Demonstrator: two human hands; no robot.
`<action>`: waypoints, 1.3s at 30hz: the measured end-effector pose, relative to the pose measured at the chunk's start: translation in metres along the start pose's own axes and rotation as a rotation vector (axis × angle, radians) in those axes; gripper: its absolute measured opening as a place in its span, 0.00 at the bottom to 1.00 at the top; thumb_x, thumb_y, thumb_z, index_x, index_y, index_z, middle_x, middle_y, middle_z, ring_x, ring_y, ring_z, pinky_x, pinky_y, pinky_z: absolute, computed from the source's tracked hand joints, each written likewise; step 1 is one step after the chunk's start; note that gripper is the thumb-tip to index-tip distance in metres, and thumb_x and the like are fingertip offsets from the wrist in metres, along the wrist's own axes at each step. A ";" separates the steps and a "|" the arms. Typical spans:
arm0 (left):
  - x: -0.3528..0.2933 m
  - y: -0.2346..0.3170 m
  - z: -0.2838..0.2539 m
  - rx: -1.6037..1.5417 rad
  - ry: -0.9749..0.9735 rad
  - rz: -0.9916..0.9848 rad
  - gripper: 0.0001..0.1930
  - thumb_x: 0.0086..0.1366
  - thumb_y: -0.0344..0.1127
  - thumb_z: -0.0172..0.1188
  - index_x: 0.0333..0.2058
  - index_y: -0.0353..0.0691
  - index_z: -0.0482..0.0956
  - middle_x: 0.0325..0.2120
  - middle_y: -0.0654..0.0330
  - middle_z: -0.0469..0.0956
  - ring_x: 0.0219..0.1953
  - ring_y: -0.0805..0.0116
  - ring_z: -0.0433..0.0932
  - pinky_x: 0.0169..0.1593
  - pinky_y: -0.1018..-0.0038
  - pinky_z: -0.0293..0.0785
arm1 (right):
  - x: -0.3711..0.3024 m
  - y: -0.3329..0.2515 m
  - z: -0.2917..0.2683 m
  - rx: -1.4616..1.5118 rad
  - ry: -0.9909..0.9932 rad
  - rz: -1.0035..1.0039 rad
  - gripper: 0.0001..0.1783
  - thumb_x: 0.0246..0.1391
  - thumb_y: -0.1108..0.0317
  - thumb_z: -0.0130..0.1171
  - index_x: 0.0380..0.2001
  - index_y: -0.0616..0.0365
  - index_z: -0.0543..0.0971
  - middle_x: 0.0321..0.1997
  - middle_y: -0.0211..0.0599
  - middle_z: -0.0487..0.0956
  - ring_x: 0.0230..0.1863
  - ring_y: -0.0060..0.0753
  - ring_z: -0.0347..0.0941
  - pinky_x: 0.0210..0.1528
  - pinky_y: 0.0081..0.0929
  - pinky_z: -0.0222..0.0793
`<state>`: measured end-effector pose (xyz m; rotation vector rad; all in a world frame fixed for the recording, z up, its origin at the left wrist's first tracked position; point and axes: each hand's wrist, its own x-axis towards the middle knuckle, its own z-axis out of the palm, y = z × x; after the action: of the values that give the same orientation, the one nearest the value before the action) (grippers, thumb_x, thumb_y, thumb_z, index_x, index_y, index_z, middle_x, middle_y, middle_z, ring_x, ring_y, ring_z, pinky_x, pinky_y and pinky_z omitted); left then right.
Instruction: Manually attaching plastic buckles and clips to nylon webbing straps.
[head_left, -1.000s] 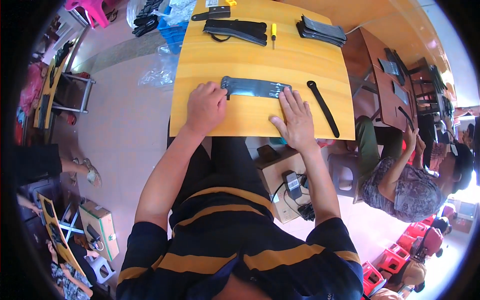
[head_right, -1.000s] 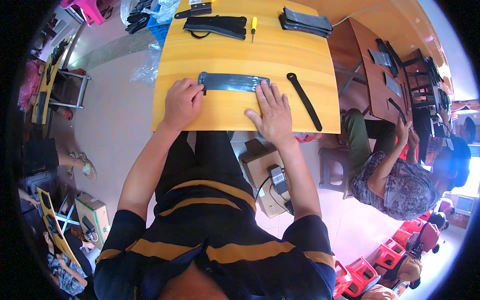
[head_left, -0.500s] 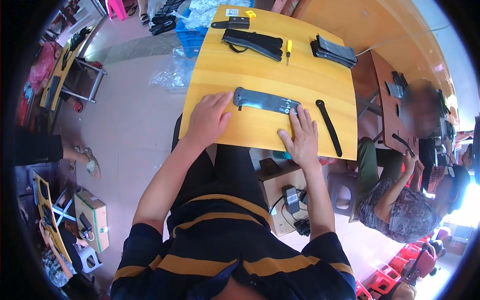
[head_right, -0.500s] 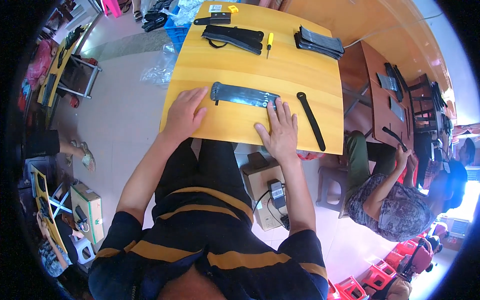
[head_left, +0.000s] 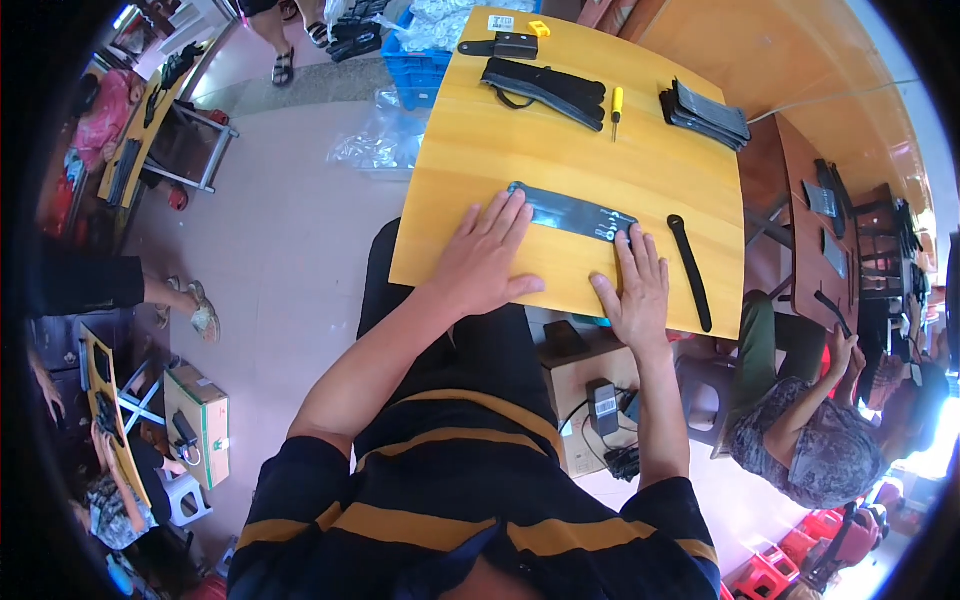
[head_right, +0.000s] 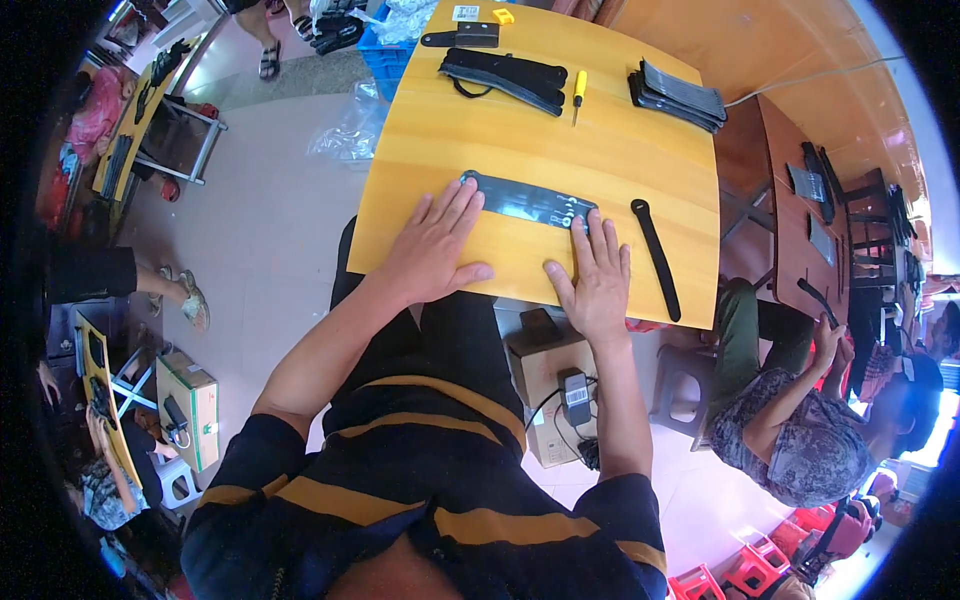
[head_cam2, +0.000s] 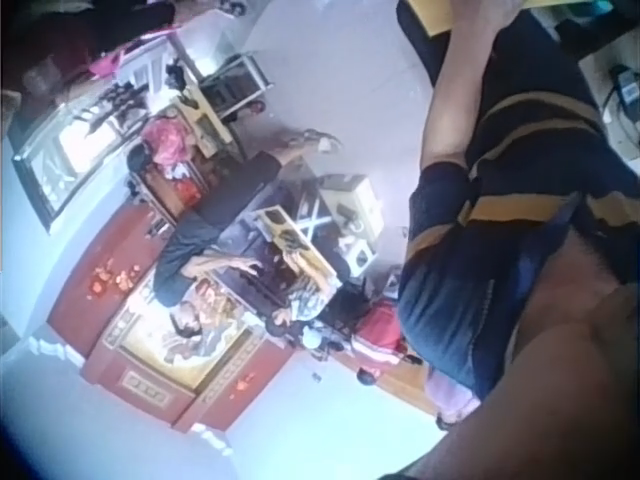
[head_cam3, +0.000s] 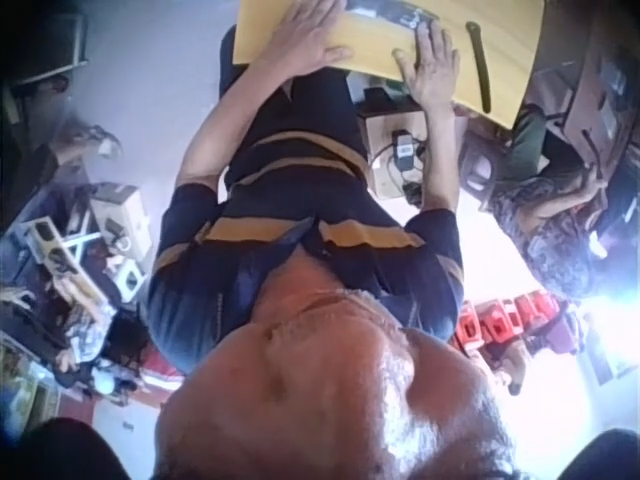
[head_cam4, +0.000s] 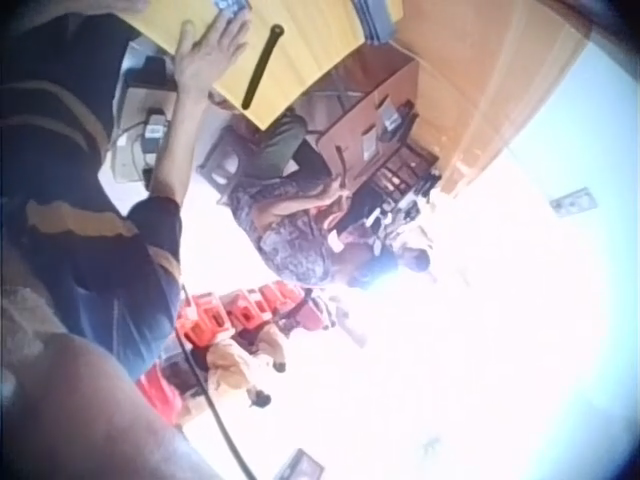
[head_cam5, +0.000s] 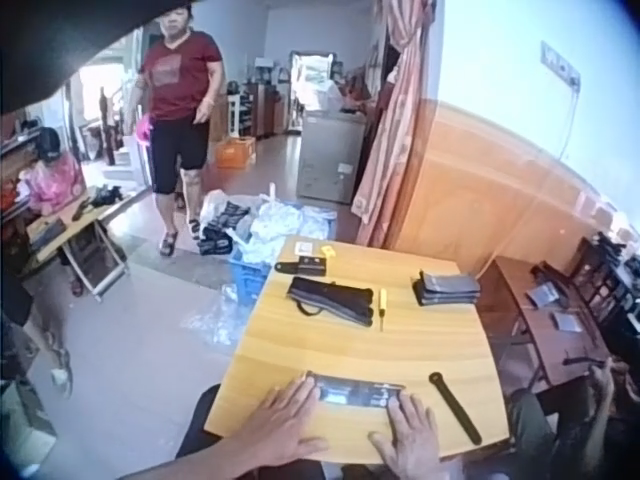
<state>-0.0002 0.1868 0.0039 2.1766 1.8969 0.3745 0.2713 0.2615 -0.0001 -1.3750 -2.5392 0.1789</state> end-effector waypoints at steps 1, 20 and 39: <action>0.000 0.000 -0.001 0.001 0.005 -0.001 0.51 0.67 0.65 0.58 0.75 0.33 0.51 0.77 0.47 0.48 0.79 0.50 0.44 0.77 0.46 0.43 | 0.000 0.000 0.000 -0.001 0.003 -0.004 0.42 0.64 0.41 0.57 0.73 0.53 0.65 0.80 0.45 0.58 0.80 0.56 0.50 0.76 0.64 0.46; -0.012 -0.007 0.001 -0.013 0.061 -0.030 0.41 0.69 0.54 0.60 0.72 0.34 0.59 0.76 0.49 0.53 0.78 0.46 0.47 0.76 0.44 0.46 | 0.015 -0.064 0.020 0.033 0.068 -0.218 0.44 0.64 0.40 0.56 0.73 0.57 0.63 0.80 0.49 0.58 0.80 0.54 0.50 0.77 0.63 0.43; -0.015 -0.013 0.003 0.037 0.036 -0.035 0.41 0.70 0.53 0.59 0.74 0.39 0.57 0.76 0.55 0.53 0.77 0.44 0.48 0.76 0.46 0.46 | 0.002 -0.027 0.017 -0.100 -0.024 0.003 0.47 0.67 0.33 0.46 0.75 0.57 0.60 0.82 0.43 0.55 0.81 0.51 0.48 0.78 0.59 0.42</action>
<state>-0.0135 0.1737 -0.0035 2.1715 1.9737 0.3775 0.2436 0.2481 -0.0106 -1.4204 -2.5978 0.0698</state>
